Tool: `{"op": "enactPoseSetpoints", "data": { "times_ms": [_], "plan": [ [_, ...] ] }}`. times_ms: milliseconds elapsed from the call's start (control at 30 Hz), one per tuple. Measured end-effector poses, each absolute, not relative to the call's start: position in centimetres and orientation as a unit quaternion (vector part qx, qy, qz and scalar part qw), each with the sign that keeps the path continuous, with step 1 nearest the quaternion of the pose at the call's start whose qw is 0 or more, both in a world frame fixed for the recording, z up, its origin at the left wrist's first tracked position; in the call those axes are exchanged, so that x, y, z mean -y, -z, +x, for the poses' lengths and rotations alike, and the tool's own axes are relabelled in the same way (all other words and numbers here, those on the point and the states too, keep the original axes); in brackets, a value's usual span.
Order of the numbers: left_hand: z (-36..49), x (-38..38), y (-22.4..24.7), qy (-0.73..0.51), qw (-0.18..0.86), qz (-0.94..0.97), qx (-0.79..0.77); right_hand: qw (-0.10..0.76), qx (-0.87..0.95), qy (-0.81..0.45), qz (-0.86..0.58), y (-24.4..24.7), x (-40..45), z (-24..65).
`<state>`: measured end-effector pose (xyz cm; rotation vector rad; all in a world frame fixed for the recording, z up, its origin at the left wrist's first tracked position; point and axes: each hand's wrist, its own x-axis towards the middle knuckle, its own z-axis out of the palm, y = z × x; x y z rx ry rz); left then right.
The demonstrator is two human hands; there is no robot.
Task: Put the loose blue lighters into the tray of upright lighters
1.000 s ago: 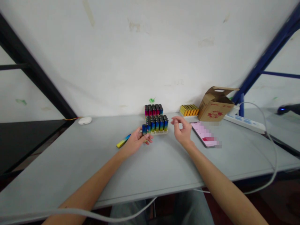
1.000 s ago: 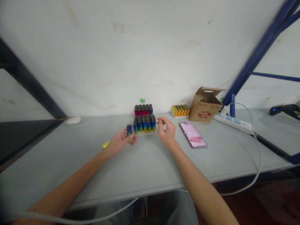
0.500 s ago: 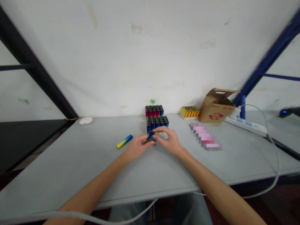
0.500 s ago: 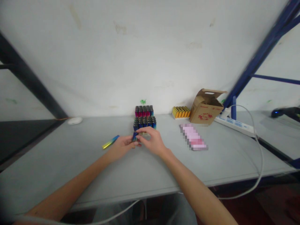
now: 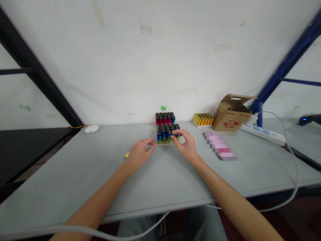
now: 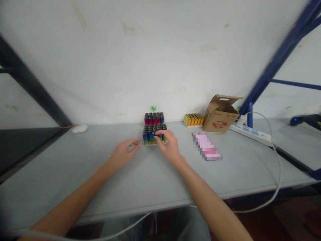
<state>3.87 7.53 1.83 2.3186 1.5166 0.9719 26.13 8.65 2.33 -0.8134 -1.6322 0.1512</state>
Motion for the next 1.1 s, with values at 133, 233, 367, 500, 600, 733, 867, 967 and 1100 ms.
{"op": "enactPoseSetpoints", "data": {
  "times_ms": [133,233,367,500,600,733,867,967,1100],
  "plan": [
    [3.2,-8.3,-0.9,-0.292,0.000,0.802,-0.522,0.588,0.729,-0.002,-0.351,-1.8,-9.1,25.8],
    [3.6,-8.1,-0.4,-0.249,-0.010,0.818,-0.518,0.581,0.731,0.011,-0.357,-1.2,-9.4,25.5],
    [4.2,-7.7,-0.3,-0.204,0.022,0.836,-0.510,0.577,0.733,0.010,-0.361,-0.6,-9.7,25.3],
    [4.5,-7.4,-0.4,-0.180,0.039,0.836,-0.517,0.574,0.736,0.023,-0.357,-0.3,-9.8,25.3],
    [4.5,-7.4,-0.4,-0.178,0.042,0.839,-0.512,0.575,0.731,0.029,-0.365,-0.3,-9.9,25.3],
    [4.6,-7.3,-0.4,-0.183,0.041,0.838,-0.512,0.569,0.733,0.019,-0.373,-0.4,-9.9,25.3],
    [4.6,-7.3,-0.4,-0.179,0.049,0.837,-0.515,0.559,0.734,0.017,-0.385,-0.4,-10.1,25.4],
    [4.6,-7.3,-0.4,-0.176,0.049,0.839,-0.513,0.560,0.734,0.019,-0.385,-0.3,-10.1,25.4],
    [4.5,-7.6,-0.2,-0.185,0.038,0.838,-0.512,0.551,0.734,0.028,-0.397,-0.2,-10.0,25.3]
  ]
}}
